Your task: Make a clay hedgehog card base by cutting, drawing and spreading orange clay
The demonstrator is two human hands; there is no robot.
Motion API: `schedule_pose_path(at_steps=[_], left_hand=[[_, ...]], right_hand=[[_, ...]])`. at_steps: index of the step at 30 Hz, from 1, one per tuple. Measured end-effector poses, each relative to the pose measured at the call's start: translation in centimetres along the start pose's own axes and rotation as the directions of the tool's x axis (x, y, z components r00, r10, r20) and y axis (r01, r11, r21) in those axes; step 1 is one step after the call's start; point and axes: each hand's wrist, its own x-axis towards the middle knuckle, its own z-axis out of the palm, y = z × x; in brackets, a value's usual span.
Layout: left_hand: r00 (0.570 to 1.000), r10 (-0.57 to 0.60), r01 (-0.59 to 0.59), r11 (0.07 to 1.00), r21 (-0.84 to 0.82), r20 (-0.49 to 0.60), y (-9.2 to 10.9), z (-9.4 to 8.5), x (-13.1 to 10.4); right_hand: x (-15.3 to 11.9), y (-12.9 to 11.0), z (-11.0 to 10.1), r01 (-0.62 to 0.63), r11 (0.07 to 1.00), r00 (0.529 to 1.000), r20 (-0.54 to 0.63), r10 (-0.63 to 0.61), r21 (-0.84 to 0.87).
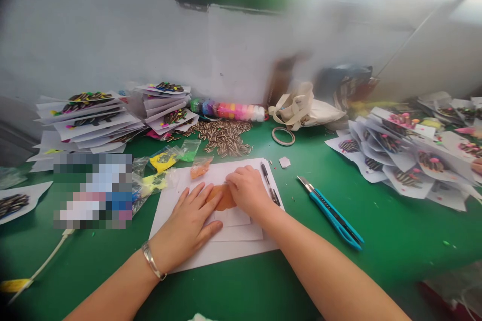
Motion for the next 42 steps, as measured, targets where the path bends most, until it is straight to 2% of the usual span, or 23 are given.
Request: schedule_pose_path(at_steps=[3,14,20,23,27,31,36,42], left_hand=[[1.0,0.0,0.0,1.0,-0.007,-0.009,0.0,0.1,0.0],[1.0,0.009,-0.009,1.0,-0.013,-0.019,-0.1,0.0,-0.2],[1.0,0.006,-0.007,1.0,-0.024,-0.026,-0.1,0.0,-0.2],[1.0,0.006,-0.007,1.0,-0.031,-0.029,-0.1,-0.1,-0.2],[1.0,-0.001,0.001,0.999,-0.034,-0.024,0.0,-0.1,-0.2],[1.0,0.002,-0.003,0.999,-0.034,-0.031,0.0,0.1,-0.2],[0.999,0.002,-0.003,1.0,-0.025,-0.035,-0.1,0.2,-0.2],[0.999,0.0,-0.001,1.0,-0.025,-0.04,-0.1,0.3,-0.2]], right_hand=[[0.0,-0.2,0.0,0.026,1.0,1.0,0.014,-0.026,-0.008],[-0.2,0.5,-0.2,-0.013,0.999,1.0,-0.027,0.012,-0.037],[-1.6,1.5,-1.3,-0.032,0.999,0.999,-0.022,0.031,-0.039],[-2.5,1.5,-1.6,-0.024,0.999,1.0,0.0,0.024,-0.044],[-3.0,1.2,-1.6,-0.064,0.992,0.998,-0.035,0.061,-0.106],[-3.0,0.7,-1.4,-0.03,0.994,1.0,-0.007,0.029,-0.108],[-2.6,0.6,-1.1,-0.081,0.991,0.996,-0.056,0.075,-0.107],[-2.2,0.4,-0.8,-0.064,0.994,0.997,-0.046,0.06,-0.093]])
